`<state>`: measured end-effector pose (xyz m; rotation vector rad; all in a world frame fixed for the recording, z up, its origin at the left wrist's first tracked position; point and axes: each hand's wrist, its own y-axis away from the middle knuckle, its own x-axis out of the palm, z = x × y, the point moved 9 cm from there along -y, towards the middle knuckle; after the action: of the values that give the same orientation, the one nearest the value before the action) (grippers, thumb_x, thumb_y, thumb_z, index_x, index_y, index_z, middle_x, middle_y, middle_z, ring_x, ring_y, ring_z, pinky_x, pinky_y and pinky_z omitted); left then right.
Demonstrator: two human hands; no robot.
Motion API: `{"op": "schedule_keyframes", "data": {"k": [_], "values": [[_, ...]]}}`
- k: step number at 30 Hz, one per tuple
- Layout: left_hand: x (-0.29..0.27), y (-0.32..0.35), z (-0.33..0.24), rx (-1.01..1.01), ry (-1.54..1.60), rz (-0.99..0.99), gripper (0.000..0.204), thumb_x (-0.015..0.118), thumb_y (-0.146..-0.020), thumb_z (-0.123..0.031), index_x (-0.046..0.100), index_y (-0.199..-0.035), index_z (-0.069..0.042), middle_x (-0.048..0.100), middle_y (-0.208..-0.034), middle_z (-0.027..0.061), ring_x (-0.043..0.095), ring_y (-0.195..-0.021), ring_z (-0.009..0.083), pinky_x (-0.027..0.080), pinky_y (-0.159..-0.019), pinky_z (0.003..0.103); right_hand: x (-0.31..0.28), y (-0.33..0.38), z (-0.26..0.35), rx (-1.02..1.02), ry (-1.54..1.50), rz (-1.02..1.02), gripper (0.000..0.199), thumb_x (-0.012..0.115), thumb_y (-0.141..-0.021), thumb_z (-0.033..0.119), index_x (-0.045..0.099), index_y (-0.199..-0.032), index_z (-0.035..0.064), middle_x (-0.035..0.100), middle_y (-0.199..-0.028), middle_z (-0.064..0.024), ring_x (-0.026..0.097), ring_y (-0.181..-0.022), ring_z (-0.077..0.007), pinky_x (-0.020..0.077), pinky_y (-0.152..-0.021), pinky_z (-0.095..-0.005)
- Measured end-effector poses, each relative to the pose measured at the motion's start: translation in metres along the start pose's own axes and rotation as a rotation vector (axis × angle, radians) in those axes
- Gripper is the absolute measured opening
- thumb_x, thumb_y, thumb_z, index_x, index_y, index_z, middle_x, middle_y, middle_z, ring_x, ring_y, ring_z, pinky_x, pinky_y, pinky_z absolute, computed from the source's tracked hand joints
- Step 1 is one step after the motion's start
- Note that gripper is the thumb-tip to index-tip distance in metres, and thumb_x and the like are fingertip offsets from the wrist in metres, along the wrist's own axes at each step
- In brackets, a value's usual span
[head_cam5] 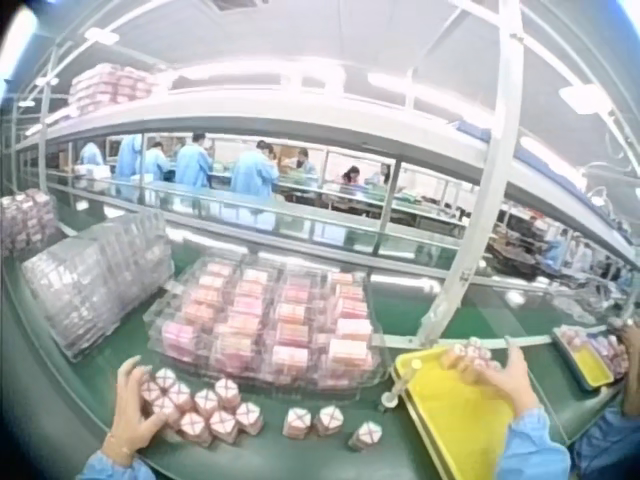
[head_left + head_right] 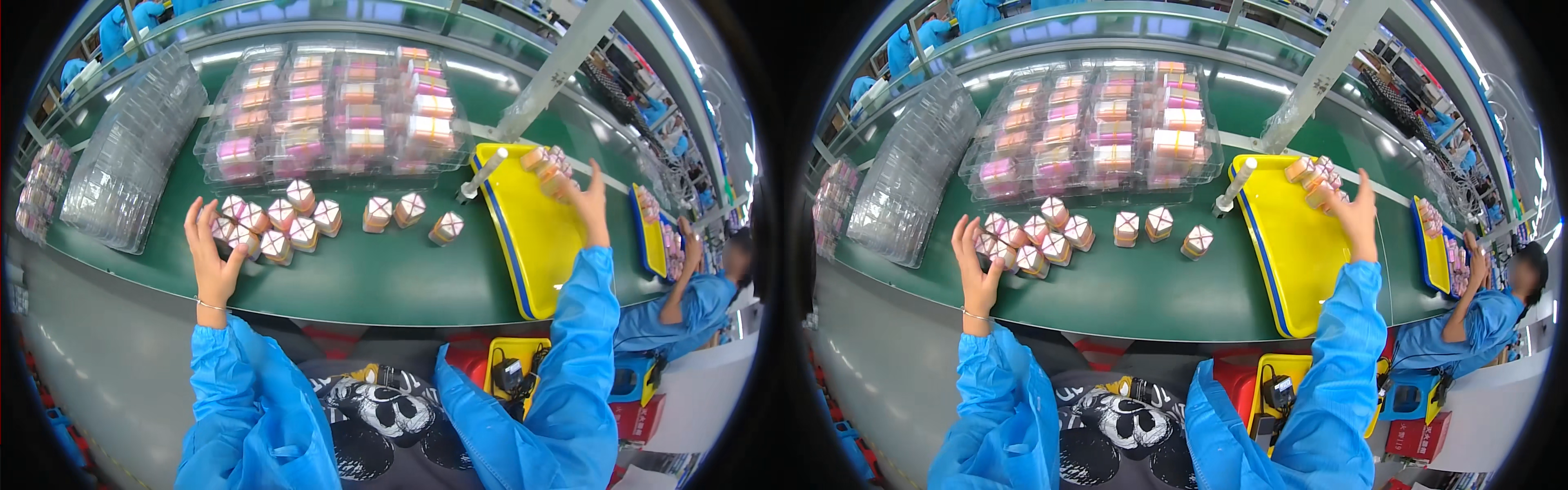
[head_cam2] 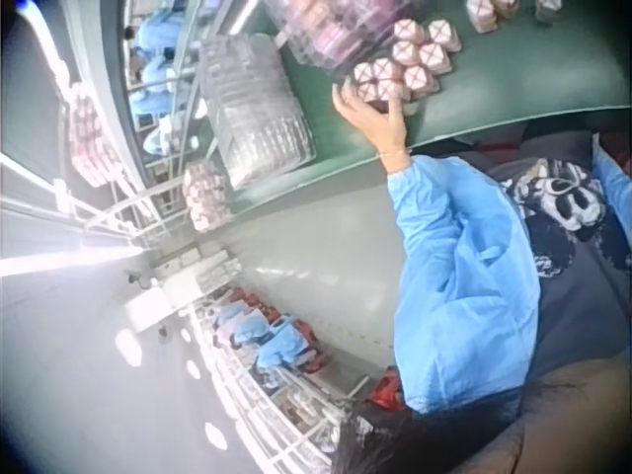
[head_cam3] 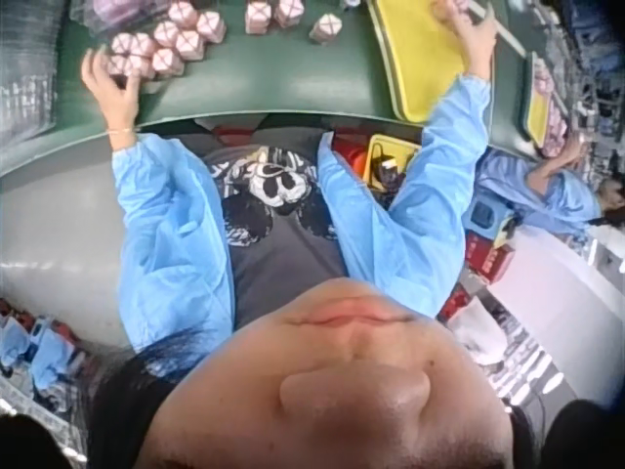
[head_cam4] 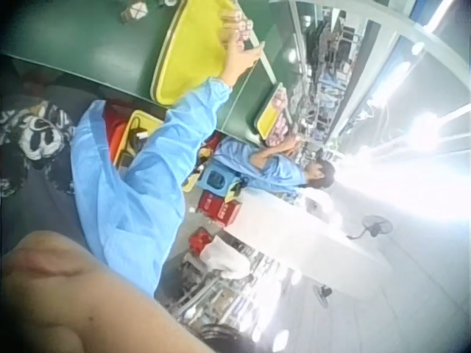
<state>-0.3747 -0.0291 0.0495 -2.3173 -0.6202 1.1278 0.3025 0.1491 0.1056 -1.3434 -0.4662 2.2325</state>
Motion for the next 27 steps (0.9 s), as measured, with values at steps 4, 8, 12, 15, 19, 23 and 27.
{"op": "schedule_keyframes", "data": {"k": [4,8,12,15,19,23,27], "values": [[0.000,0.005,0.004,-0.004,-0.021,0.050,0.068,0.058,-0.089,-0.050,0.046,-0.138,-0.004,0.034,-0.147,0.0205,0.036,-0.135,0.0373,0.031,-0.111,0.046,0.048,-0.004,0.037,0.055,0.150,0.137,0.099,0.081,-0.064,0.053,0.042,-0.147,0.0159,0.052,-0.140,-0.0157,0.053,-0.124,-0.0384,0.0440,-0.102,-0.0454],[-0.003,0.003,0.004,0.010,0.012,0.021,0.066,0.062,-0.088,-0.050,0.049,-0.134,-0.004,0.038,-0.143,0.0214,0.041,-0.130,0.0396,0.035,-0.108,0.047,0.065,-0.014,0.071,0.040,0.305,0.186,0.094,0.075,-0.064,0.062,0.047,-0.145,0.0216,0.050,-0.145,-0.0093,0.054,-0.122,-0.0387,0.0475,-0.098,-0.0467],[0.000,0.003,0.007,-0.003,0.012,0.035,0.065,0.064,-0.086,-0.050,0.051,-0.133,-0.005,0.039,-0.142,0.0212,0.041,-0.130,0.0388,0.035,-0.107,0.046,0.074,-0.020,0.069,0.045,0.411,0.228,0.080,0.071,-0.066,0.063,0.060,-0.133,0.0218,0.047,-0.147,-0.0086,0.053,-0.121,-0.0419,0.0477,-0.098,-0.0453],[0.001,0.003,0.005,-0.023,0.032,0.038,0.064,0.064,-0.085,-0.047,0.052,-0.132,-0.005,0.039,-0.141,0.0211,0.041,-0.130,0.0382,0.034,-0.108,0.046,0.069,-0.021,0.061,0.044,0.357,0.234,0.067,0.071,-0.066,0.059,0.069,-0.119,0.0187,0.046,-0.147,-0.0079,0.053,-0.121,-0.0420,0.0483,-0.097,-0.0453],[-0.004,0.003,0.007,-0.034,0.043,0.014,0.062,0.070,-0.077,-0.038,0.054,-0.128,-0.005,0.041,-0.139,0.0210,0.043,-0.128,0.0390,0.036,-0.107,0.045,0.060,-0.015,0.067,0.005,0.339,0.169,0.063,0.073,-0.066,0.055,0.069,-0.114,0.0161,0.051,-0.142,-0.0082,0.054,-0.119,-0.0389,0.0495,-0.095,-0.0453],[-0.005,0.002,0.010,-0.054,0.055,-0.002,0.063,0.072,-0.077,-0.039,0.055,-0.126,-0.005,0.043,-0.138,0.0201,0.043,-0.127,0.0384,0.036,-0.106,0.046,0.053,-0.015,0.071,-0.006,0.310,0.147,0.061,0.076,-0.064,0.051,0.070,-0.111,0.0134,0.054,-0.137,-0.0083,0.055,-0.116,-0.0355,0.0505,-0.092,-0.0448],[-0.003,0.001,0.010,-0.083,0.072,0.012,0.063,0.072,-0.077,-0.040,0.054,-0.127,-0.006,0.043,-0.138,0.0193,0.042,-0.127,0.0378,0.036,-0.106,0.046,0.049,-0.010,0.072,-0.011,0.294,0.153,0.060,0.078,-0.064,0.051,0.070,-0.109,0.0116,0.056,-0.134,-0.0083,0.055,-0.115,-0.0332,0.0508,-0.091,-0.0436]]}}
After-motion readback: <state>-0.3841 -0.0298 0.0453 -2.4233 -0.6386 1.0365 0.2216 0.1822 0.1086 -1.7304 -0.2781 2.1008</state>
